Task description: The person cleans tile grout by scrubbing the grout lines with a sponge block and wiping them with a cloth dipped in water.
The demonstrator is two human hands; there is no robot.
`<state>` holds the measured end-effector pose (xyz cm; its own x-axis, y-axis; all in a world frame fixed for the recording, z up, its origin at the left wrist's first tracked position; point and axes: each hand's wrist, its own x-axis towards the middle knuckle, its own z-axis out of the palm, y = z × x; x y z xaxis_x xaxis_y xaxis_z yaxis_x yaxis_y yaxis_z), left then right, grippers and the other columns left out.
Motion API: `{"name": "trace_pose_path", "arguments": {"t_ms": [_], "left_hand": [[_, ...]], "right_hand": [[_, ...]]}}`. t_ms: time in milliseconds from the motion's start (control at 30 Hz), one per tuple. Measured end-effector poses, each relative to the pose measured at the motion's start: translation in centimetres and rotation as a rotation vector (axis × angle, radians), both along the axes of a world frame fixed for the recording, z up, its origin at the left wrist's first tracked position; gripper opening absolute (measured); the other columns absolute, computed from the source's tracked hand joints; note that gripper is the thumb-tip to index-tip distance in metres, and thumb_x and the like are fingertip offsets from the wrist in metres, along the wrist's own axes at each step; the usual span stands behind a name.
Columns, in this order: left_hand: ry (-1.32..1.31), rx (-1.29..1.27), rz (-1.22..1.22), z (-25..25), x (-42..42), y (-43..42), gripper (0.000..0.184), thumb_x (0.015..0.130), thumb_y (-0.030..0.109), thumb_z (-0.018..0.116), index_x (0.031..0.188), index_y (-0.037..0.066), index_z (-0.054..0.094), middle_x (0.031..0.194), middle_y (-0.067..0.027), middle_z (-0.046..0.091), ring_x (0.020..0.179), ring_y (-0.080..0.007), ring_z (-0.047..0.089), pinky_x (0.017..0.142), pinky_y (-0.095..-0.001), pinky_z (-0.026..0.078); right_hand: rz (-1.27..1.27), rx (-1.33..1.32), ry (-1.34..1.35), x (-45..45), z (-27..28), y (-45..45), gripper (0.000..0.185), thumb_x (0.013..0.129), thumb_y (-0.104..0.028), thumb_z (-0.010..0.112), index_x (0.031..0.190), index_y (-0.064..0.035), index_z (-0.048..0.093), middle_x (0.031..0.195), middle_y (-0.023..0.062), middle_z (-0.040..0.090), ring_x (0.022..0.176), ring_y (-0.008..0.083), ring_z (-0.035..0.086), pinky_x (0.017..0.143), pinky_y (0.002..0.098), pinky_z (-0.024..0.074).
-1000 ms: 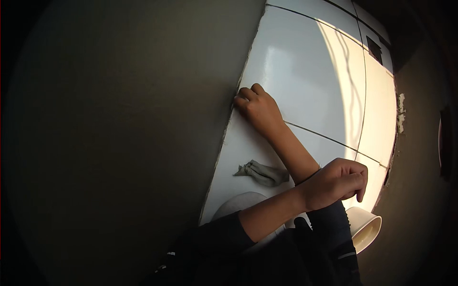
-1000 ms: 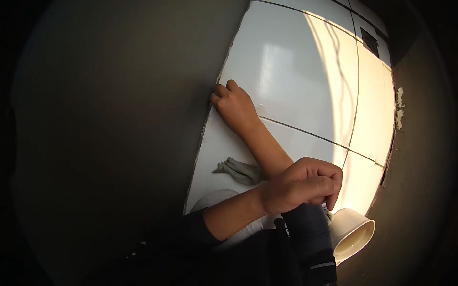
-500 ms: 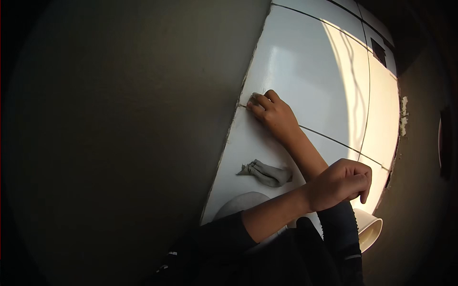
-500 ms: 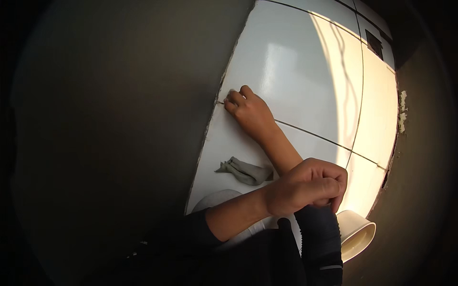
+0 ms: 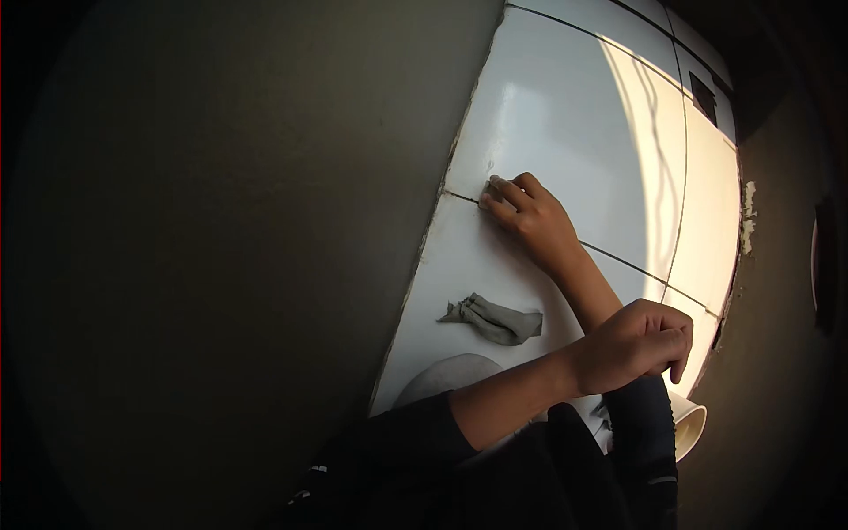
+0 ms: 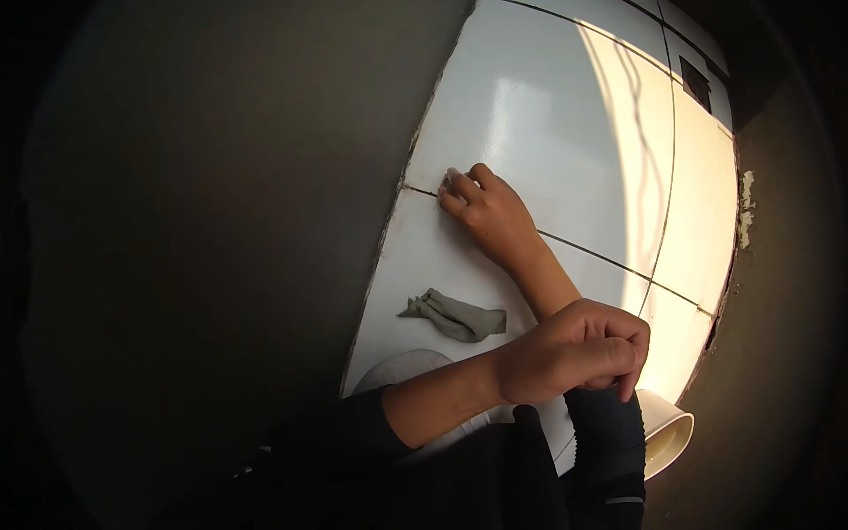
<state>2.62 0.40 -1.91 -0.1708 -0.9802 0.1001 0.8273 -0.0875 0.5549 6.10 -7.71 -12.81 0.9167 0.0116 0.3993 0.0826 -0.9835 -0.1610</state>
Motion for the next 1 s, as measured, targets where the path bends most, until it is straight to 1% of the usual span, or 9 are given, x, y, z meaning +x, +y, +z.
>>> {"name": "trace_pose_path", "arguments": {"t_ms": [133,200,267,300,400,567,800,900,1000], "left_hand": [[0.035,0.0,-0.04,0.4,-0.5,-0.1,0.025,0.091,0.019,0.046,0.072,0.003,0.051,0.066,-0.0034,0.057,0.049,-0.0008,0.031,0.044,-0.0199,0.023],[0.027,-0.009,-0.045,0.4,-0.6,-0.2,0.025,0.091,0.019,0.046,0.072,0.003,0.051,0.066,-0.0033,0.057,0.049,-0.0009,0.031,0.044,-0.0199,0.023],[-0.006,-0.017,-0.053,0.1,-0.6,-0.1,0.025,0.091,0.018,0.046,0.072,0.003,0.05,0.066,-0.0035,0.057,0.049,-0.0011,0.031,0.044,-0.0202,0.023],[-0.009,-0.012,-0.056,0.1,-0.4,-0.1,0.025,0.091,0.018,0.046,0.072,0.003,0.05,0.066,-0.0035,0.057,0.049,-0.0011,0.031,0.044,-0.0202,0.023],[-0.044,-0.007,0.006,0.2,0.1,0.2,0.024,0.09,0.018,0.046,0.072,0.003,0.05,0.066,-0.0036,0.057,0.048,-0.0013,0.031,0.044,-0.0204,0.023],[0.012,0.007,-0.053,0.6,-0.1,0.0,0.024,0.09,0.018,0.046,0.072,0.003,0.051,0.066,-0.0032,0.057,0.048,-0.0011,0.03,0.044,-0.0202,0.022],[-0.026,0.01,-0.06,0.3,-0.3,0.1,0.023,0.089,0.017,0.046,0.071,0.003,0.051,0.067,-0.0035,0.057,0.05,-0.0015,0.031,0.045,-0.0201,0.023],[-0.012,0.01,-0.043,0.7,0.0,0.0,0.023,0.089,0.017,0.046,0.071,0.003,0.052,0.067,-0.0031,0.057,0.05,-0.0016,0.031,0.045,-0.0201,0.023],[0.0,0.011,-0.049,0.7,-0.2,0.0,0.023,0.09,0.017,0.046,0.072,0.004,0.052,0.066,-0.0026,0.057,0.05,-0.0014,0.031,0.045,-0.0199,0.023]], "right_hand": [[0.0,0.0,-0.003,-1.0,0.5,-0.6,0.026,0.067,-0.001,0.06,0.092,-0.0055,0.065,0.108,0.0066,0.061,0.087,0.022,0.056,0.072,0.028,0.0529],[-0.008,-0.016,-0.028,0.9,0.3,0.7,0.019,0.069,-0.002,0.059,0.087,-0.005,0.065,0.104,0.0055,0.061,0.088,0.0216,0.055,0.073,0.0273,0.053],[-0.005,0.016,-0.063,3.2,-0.3,2.0,0.018,0.07,-0.003,0.058,0.086,-0.0054,0.065,0.103,0.0044,0.061,0.09,0.0216,0.054,0.073,0.0269,0.0527],[-0.005,0.028,-0.02,3.8,-0.4,2.3,0.017,0.07,-0.004,0.058,0.086,-0.0057,0.064,0.103,0.0037,0.061,0.09,0.0217,0.054,0.072,0.0269,0.0525],[-0.002,0.018,-0.003,1.5,0.2,0.9,0.019,0.07,-0.003,0.058,0.088,-0.0054,0.065,0.103,0.0038,0.061,0.09,0.0218,0.054,0.072,0.0274,0.0522],[-0.074,0.018,0.034,-3.5,0.3,-1.3,0.024,0.07,-0.002,0.059,0.093,-0.0063,0.066,0.104,0.0047,0.062,0.087,0.0211,0.055,0.071,0.0281,0.0529],[-0.077,0.054,-0.006,2.3,0.2,2.1,0.021,0.071,-0.001,0.059,0.09,-0.007,0.066,0.106,0.003,0.061,0.09,0.0207,0.055,0.075,0.0266,0.0517],[-0.122,0.085,-0.002,-1.1,0.2,0.4,0.021,0.072,-0.002,0.059,0.09,-0.0079,0.067,0.105,0.0032,0.062,0.088,0.0207,0.055,0.074,0.0275,0.0518],[-0.219,0.171,0.015,-5.4,0.8,-1.7,0.02,0.07,-0.005,0.063,0.089,-0.0103,0.068,0.105,0.0048,0.064,0.085,0.0215,0.056,0.068,0.0308,0.0537]]}}
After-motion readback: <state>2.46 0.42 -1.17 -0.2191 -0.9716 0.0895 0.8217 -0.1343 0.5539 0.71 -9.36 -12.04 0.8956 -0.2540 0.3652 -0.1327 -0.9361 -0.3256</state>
